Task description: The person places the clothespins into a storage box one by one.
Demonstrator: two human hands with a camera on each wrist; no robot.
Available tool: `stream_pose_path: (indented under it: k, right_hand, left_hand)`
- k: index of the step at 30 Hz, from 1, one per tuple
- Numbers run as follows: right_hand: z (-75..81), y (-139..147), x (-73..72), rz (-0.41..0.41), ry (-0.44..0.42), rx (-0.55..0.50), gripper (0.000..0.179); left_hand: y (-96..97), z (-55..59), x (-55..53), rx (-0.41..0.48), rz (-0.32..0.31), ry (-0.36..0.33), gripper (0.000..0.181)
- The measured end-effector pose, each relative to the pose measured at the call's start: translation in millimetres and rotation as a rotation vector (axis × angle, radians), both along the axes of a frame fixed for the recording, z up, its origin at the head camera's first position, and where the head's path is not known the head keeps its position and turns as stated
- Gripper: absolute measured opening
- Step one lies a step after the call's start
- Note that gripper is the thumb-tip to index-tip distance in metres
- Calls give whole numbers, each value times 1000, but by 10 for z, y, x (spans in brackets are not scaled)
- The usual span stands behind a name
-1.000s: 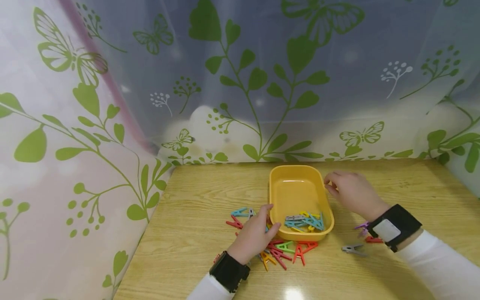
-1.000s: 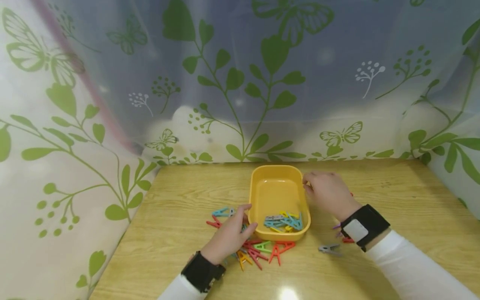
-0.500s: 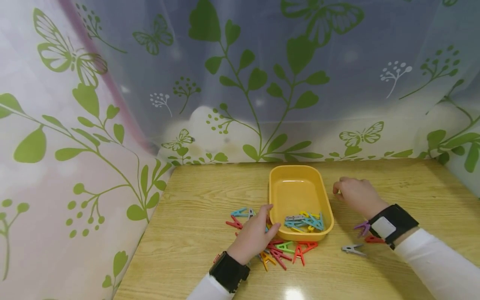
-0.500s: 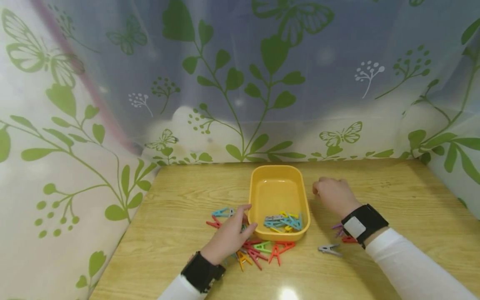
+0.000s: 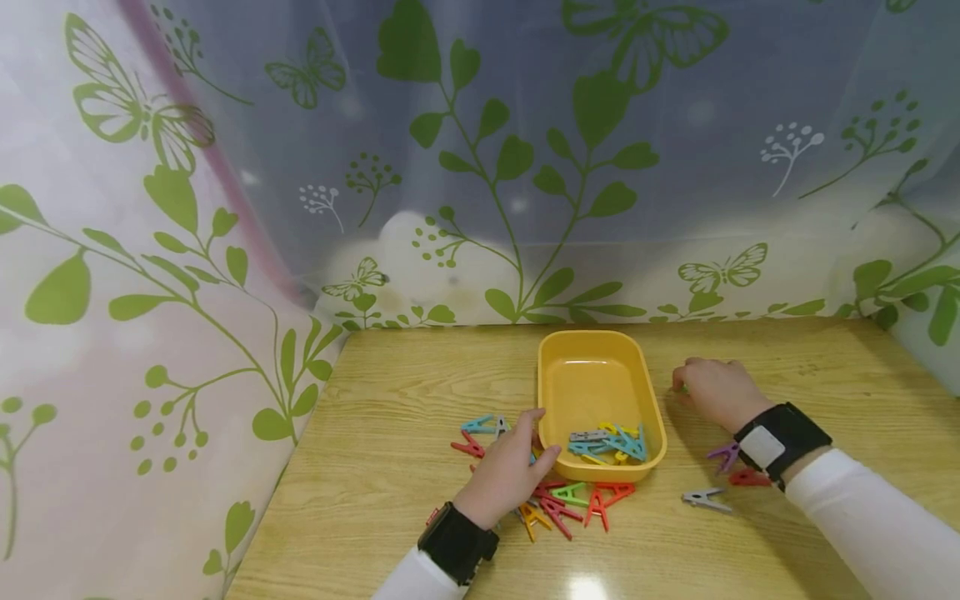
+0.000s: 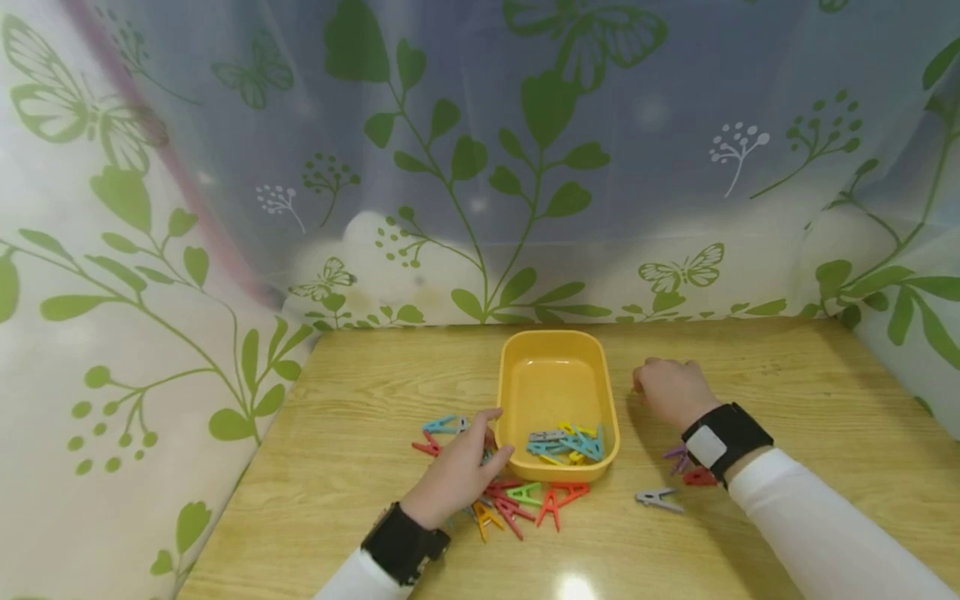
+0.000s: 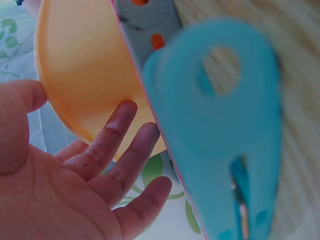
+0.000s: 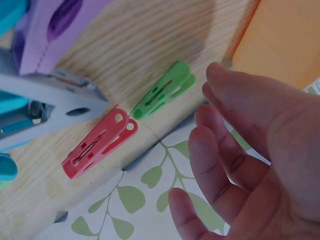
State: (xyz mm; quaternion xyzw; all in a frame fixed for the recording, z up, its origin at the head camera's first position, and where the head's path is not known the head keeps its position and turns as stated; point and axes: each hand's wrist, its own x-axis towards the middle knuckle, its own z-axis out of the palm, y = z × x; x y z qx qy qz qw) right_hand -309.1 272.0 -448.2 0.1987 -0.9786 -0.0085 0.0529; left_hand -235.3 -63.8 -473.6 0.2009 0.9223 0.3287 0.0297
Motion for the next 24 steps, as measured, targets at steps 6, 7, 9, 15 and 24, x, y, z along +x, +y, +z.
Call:
stream_pose_path:
  k: [6, 7, 9, 15, 24]
  right_hand:
    - [-32, 34, -29, 2, -21, 10, 10]
    - [-36, 36, -30, 2, -23, 10, 10]
    - [-46, 41, -32, 4, -28, 14, 10]
    - [-68, 62, -45, 2, -44, 13, 11]
    - [-127, 72, -53, 11, -28, 24, 12]
  left_hand:
    - [5, -14, -4, -4, 3, -5, 62]
    - [5, -14, -3, -4, 3, -6, 62]
    - [5, -13, -2, -3, 2, -10, 62]
    - [1, -2, -4, -6, -1, -13, 62]
    - [1, -2, -3, -5, 2, -17, 62]
